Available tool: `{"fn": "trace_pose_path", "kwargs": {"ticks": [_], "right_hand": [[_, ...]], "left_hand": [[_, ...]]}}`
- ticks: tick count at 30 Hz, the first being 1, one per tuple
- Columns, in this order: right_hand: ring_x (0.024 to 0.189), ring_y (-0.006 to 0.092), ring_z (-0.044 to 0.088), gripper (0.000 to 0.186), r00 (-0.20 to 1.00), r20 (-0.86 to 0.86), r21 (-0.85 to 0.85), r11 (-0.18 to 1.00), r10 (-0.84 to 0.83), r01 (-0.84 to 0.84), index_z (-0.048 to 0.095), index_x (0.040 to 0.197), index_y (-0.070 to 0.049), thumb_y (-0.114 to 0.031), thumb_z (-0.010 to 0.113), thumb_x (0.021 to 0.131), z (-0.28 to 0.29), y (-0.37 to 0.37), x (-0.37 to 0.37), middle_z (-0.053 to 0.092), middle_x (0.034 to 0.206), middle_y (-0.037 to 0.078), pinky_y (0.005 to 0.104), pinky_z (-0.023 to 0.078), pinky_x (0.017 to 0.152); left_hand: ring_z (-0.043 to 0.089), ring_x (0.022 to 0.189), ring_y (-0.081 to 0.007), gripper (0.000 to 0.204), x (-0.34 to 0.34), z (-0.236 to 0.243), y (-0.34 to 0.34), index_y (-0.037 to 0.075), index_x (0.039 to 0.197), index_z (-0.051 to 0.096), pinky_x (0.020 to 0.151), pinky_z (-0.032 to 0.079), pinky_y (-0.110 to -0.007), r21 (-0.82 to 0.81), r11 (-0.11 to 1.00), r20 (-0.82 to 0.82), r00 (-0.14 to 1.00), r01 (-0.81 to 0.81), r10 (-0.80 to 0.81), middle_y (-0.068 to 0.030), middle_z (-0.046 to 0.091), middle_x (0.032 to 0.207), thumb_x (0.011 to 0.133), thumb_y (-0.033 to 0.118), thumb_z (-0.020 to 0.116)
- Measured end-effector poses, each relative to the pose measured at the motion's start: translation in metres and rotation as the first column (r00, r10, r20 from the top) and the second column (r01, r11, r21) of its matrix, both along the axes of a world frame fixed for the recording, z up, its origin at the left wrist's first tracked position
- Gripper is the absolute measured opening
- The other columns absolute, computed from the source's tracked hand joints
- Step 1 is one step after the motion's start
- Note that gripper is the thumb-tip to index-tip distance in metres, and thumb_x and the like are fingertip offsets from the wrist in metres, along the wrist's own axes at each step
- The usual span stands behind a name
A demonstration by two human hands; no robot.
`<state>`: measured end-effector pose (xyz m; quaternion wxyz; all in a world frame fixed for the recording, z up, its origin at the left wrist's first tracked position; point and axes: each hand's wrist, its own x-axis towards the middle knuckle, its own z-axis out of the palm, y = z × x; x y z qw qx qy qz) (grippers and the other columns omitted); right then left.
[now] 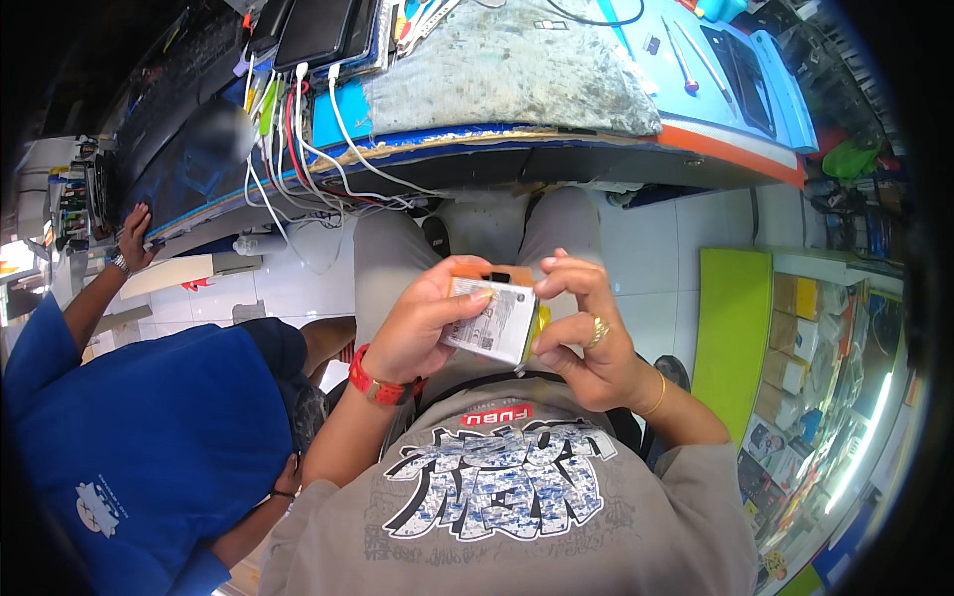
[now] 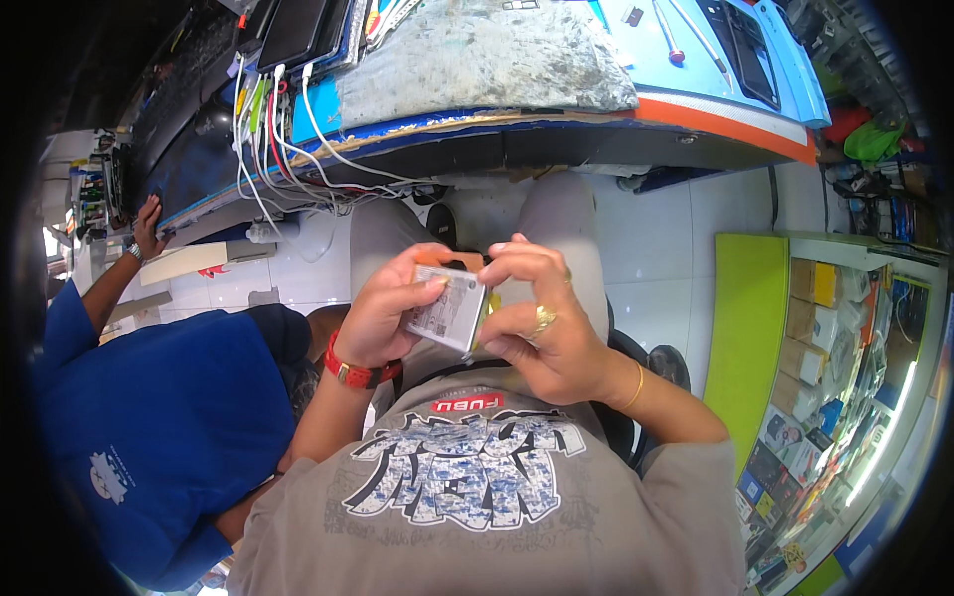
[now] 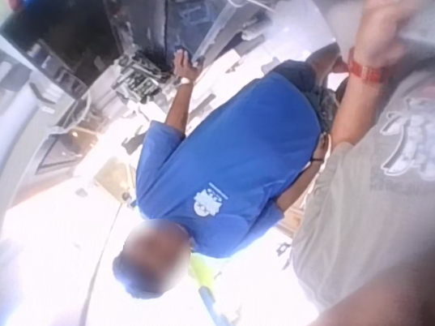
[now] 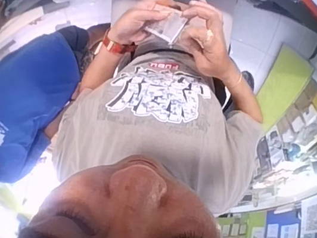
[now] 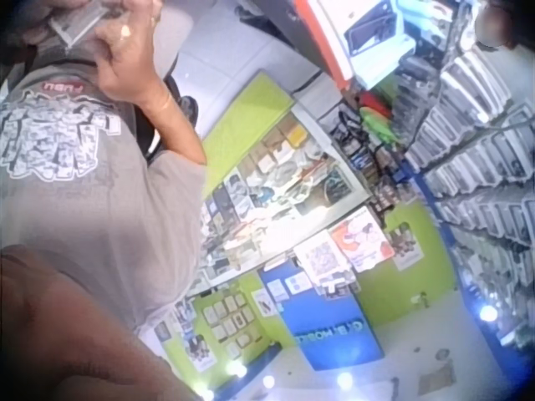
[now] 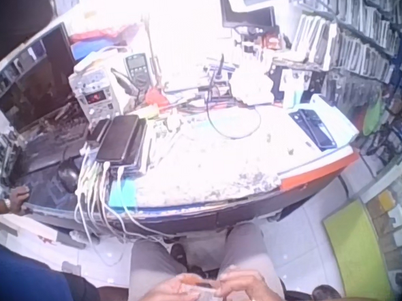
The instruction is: The person manipulates a phone battery by hand and with a metal probe, peeling back yellow protective tape from the top edge and checking the internal connector before setting the component down on a workbench.
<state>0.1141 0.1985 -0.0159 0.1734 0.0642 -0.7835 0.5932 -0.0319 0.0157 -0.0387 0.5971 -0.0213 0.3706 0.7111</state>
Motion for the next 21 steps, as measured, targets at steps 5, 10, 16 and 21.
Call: {"fn": "trace_pose_path", "kwargs": {"ticks": [5, 10, 16, 21], "right_hand": [[0.127, 0.0237, 0.050, 0.034, 0.963, 0.141, -0.545, 0.794, -0.231, 0.270, 0.055, 0.122, -0.002, -0.017, 0.071, 0.096, -0.012, -0.022, 0.013, 0.052, 0.129, 0.015, 0.0415, 0.038, 0.113], [0.101, 0.0158, 0.065, 0.032, 0.868, 0.478, -0.456, 0.807, -0.135, 0.376, 0.061, 0.117, 0.004, -0.014, 0.073, 0.094, -0.004, -0.029, 0.009, 0.068, 0.106, 0.009, 0.0332, 0.051, 0.097], [0.086, 0.0141, 0.067, 0.019, 0.830, 0.502, -0.321, 0.840, -0.241, 0.438, 0.068, 0.103, 0.006, -0.012, 0.069, 0.098, -0.004, -0.029, 0.005, 0.071, 0.092, 0.009, 0.0292, 0.054, 0.082], [0.089, 0.0101, 0.064, 0.018, 0.810, 0.586, -0.510, 0.767, -0.022, 0.390, 0.067, 0.107, 0.005, -0.012, 0.064, 0.100, -0.002, -0.019, 0.008, 0.071, 0.097, 0.006, 0.0264, 0.051, 0.082]], "left_hand": [[0.063, 0.101, -0.0130, 0.035, 0.011, 0.016, -0.003, 0.003, 0.127, 0.044, 0.085, 0.053, -0.028, -0.096, 0.978, -0.574, 0.813, -0.185, 0.098, -0.0087, 0.062, 0.112, 0.100, 0.012, 0.064], [0.055, 0.103, -0.0096, 0.034, 0.028, 0.028, 0.001, 0.002, 0.126, 0.045, 0.089, 0.048, -0.025, -0.067, 0.954, -0.669, 0.722, -0.294, 0.175, -0.0064, 0.052, 0.114, 0.099, 0.009, 0.065], [0.055, 0.103, -0.0102, 0.035, 0.036, 0.029, -0.004, 0.001, 0.127, 0.045, 0.089, 0.048, -0.025, -0.099, 0.943, -0.768, 0.627, -0.319, 0.132, -0.0067, 0.051, 0.114, 0.099, 0.009, 0.065], [0.059, 0.101, -0.0108, 0.036, 0.027, 0.025, -0.006, 0.002, 0.126, 0.046, 0.089, 0.050, -0.026, -0.106, 0.953, -0.622, 0.767, -0.283, 0.158, -0.0073, 0.058, 0.111, 0.098, 0.010, 0.067]]}}
